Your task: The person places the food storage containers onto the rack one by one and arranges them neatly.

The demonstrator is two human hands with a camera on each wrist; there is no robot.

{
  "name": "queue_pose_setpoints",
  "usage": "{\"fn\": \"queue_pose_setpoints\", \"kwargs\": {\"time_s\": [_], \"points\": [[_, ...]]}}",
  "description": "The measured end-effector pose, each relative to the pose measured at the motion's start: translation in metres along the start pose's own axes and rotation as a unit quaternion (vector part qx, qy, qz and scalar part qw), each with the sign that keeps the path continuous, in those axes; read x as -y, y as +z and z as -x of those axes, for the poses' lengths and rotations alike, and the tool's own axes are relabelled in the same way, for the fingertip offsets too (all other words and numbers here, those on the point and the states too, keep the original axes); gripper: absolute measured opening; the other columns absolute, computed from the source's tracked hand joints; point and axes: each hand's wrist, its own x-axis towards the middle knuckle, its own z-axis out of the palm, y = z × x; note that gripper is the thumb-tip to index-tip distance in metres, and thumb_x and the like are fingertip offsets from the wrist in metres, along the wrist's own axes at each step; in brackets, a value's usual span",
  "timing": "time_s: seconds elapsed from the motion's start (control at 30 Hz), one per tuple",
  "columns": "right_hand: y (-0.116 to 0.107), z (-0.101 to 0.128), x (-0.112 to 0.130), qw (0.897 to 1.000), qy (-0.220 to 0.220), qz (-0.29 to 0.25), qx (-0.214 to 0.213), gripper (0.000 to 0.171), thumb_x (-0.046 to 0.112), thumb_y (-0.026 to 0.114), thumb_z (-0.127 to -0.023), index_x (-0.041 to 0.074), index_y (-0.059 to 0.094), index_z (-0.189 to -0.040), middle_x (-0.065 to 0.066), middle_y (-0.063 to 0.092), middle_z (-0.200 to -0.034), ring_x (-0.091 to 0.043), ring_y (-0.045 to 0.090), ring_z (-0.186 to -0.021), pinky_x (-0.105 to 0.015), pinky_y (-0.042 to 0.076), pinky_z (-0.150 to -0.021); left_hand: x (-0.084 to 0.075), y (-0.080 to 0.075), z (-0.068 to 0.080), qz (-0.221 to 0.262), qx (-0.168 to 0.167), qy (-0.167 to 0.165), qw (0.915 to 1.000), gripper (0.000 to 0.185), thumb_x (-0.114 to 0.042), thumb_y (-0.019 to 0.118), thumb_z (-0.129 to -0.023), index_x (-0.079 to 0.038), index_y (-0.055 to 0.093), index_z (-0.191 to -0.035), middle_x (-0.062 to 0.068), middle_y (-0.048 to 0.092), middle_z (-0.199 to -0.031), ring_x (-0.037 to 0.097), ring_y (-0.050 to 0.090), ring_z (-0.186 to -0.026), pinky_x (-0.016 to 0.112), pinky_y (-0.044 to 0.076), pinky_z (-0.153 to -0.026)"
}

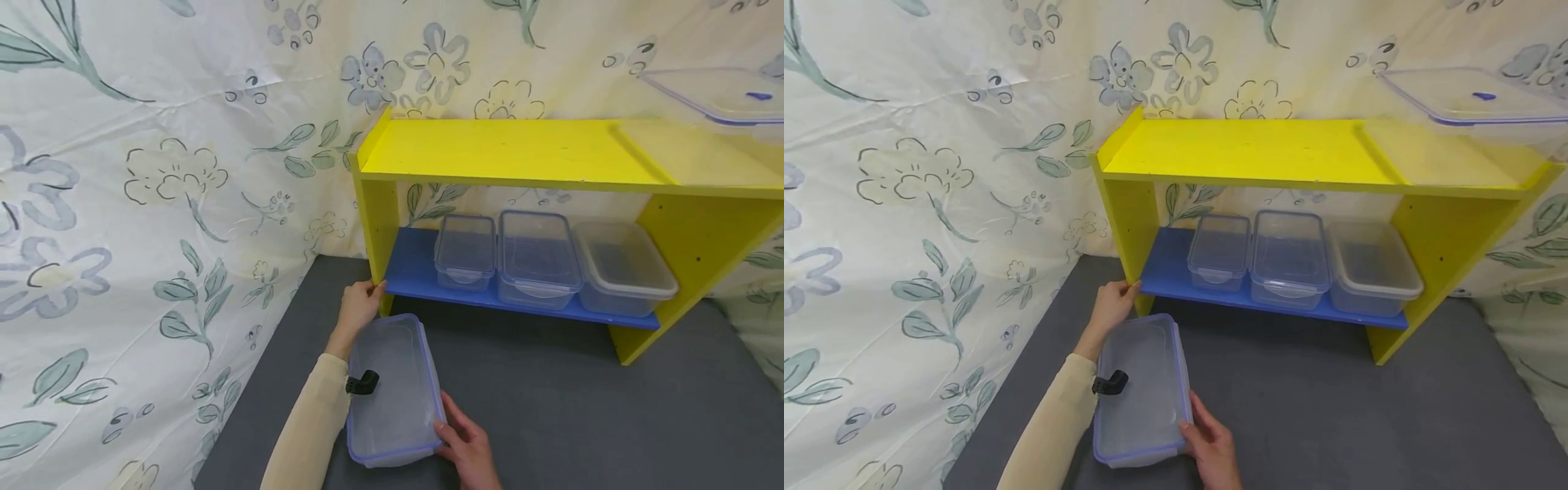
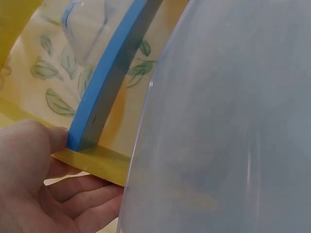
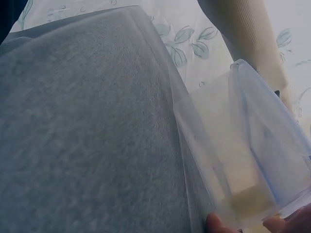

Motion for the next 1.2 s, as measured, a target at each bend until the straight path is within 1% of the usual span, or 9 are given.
{"fn": "queue_pose_setpoints", "kwargs": {"time_s": [0.23, 0.5, 0.57, 0.67, 0.77, 0.83, 0.97, 1.07, 1.2], "points": [[-0.012, 0.004, 0.000, 1.000, 0.015, 0.011, -0.021, 0.063, 0.017, 0.069, -0.090, 0.006, 0.040, -0.146, -0.023, 0.039, -0.148, -0.005, 0.065, -0.099, -0.036, 0.058, -0.075, 0.001, 0.002, -0.003, -0.001, 0.003, 0.000, 1.0000, 0.047, -0.040, 0.053, -0.098, 0.000, 0.068, -0.078, -0.002, 0.039, -0.050, 0.012, 0.033, -0.041, 0.025, 0.023, -0.040], [-0.028, 0.007, 0.004, 0.999, 0.006, 0.039, -0.014, 0.061, 0.015, 0.068, -0.090, 0.004, 0.042, -0.144, -0.022, 0.039, -0.147, -0.008, 0.066, -0.099, -0.037, 0.058, -0.074, 0.002, 0.002, -0.004, -0.004, 0.005, 0.002, 1.0000, 0.046, -0.040, 0.054, -0.098, 0.000, 0.068, -0.078, -0.003, 0.040, -0.051, 0.012, 0.034, -0.042, 0.025, 0.024, -0.041], [-0.032, 0.008, 0.005, 0.999, 0.004, 0.042, -0.013, 0.061, 0.015, 0.068, -0.090, 0.004, 0.042, -0.144, -0.015, 0.046, -0.144, -0.007, 0.066, -0.099, -0.037, 0.058, -0.074, 0.002, 0.001, -0.004, -0.005, 0.005, 0.003, 1.0000, 0.046, -0.039, 0.054, -0.098, 0.000, 0.069, -0.078, -0.003, 0.040, -0.051, 0.012, 0.033, -0.042, 0.025, 0.023, -0.041], [-0.037, 0.010, 0.005, 0.999, -0.013, 0.035, -0.012, 0.060, 0.012, 0.069, -0.089, 0.001, 0.043, -0.143, 0.005, 0.059, -0.132, -0.007, 0.066, -0.098, -0.035, 0.058, -0.073, 0.002, 0.001, -0.005, -0.004, 0.006, 0.003, 1.0000, 0.046, -0.038, 0.054, -0.098, 0.000, 0.068, -0.078, -0.002, 0.040, -0.052, 0.012, 0.034, -0.043, 0.025, 0.024, -0.042], [-0.040, 0.012, 0.006, 0.999, -0.026, 0.033, -0.008, 0.062, 0.011, 0.069, -0.088, -0.001, 0.042, -0.142, 0.025, 0.062, -0.117, -0.005, 0.066, -0.099, -0.034, 0.058, -0.072, 0.002, 0.001, -0.005, -0.005, 0.004, 0.002, 1.0000, 0.045, -0.039, 0.054, -0.098, -0.002, 0.067, -0.075, -0.002, 0.041, -0.052, 0.012, 0.035, -0.043, 0.025, 0.025, -0.042], [-0.042, 0.014, 0.006, 0.999, -0.035, 0.032, -0.007, 0.062, 0.010, 0.070, -0.087, -0.003, 0.042, -0.141, 0.028, 0.063, -0.113, -0.005, 0.066, -0.099, -0.033, 0.058, -0.071, 0.002, 0.001, -0.005, -0.006, 0.003, 0.001, 1.0000, 0.045, -0.039, 0.054, -0.098, -0.003, 0.065, -0.073, -0.002, 0.041, -0.052, 0.012, 0.036, -0.044, 0.025, 0.025, -0.042], [-0.047, 0.016, 0.004, 0.998, -0.057, 0.028, -0.004, 0.059, 0.008, 0.069, -0.087, -0.003, 0.045, -0.140, 0.026, 0.065, -0.111, -0.004, 0.066, -0.099, -0.034, 0.058, -0.070, 0.002, 0.001, -0.005, -0.002, 0.004, 0.003, 1.0000, 0.046, -0.039, 0.053, -0.099, -0.001, 0.067, -0.077, -0.002, 0.042, -0.053, 0.012, 0.037, -0.044, 0.025, 0.026, -0.043], [-0.054, 0.019, 0.004, 0.997, -0.079, 0.010, 0.010, 0.053, 0.005, 0.065, -0.090, 0.003, 0.048, -0.140, 0.023, 0.066, -0.111, -0.005, 0.066, -0.099, -0.035, 0.057, -0.070, 0.003, 0.001, -0.005, -0.002, 0.005, 0.004, 1.0000, 0.046, -0.039, 0.053, -0.099, -0.001, 0.068, -0.078, -0.002, 0.041, -0.053, 0.012, 0.036, -0.044, 0.025, 0.026, -0.043], [-0.065, 0.022, 0.010, 0.995, -0.081, -0.041, 0.031, 0.045, 0.006, 0.061, -0.093, 0.026, 0.058, -0.133, 0.025, 0.064, -0.117, -0.003, 0.065, -0.102, -0.036, 0.058, -0.072, 0.003, 0.001, -0.005, -0.003, 0.002, 0.004, 1.0000, 0.044, -0.038, 0.054, -0.098, -0.003, 0.066, -0.074, -0.002, 0.042, -0.053, 0.013, 0.036, -0.044, 0.025, 0.026, -0.042]]}}
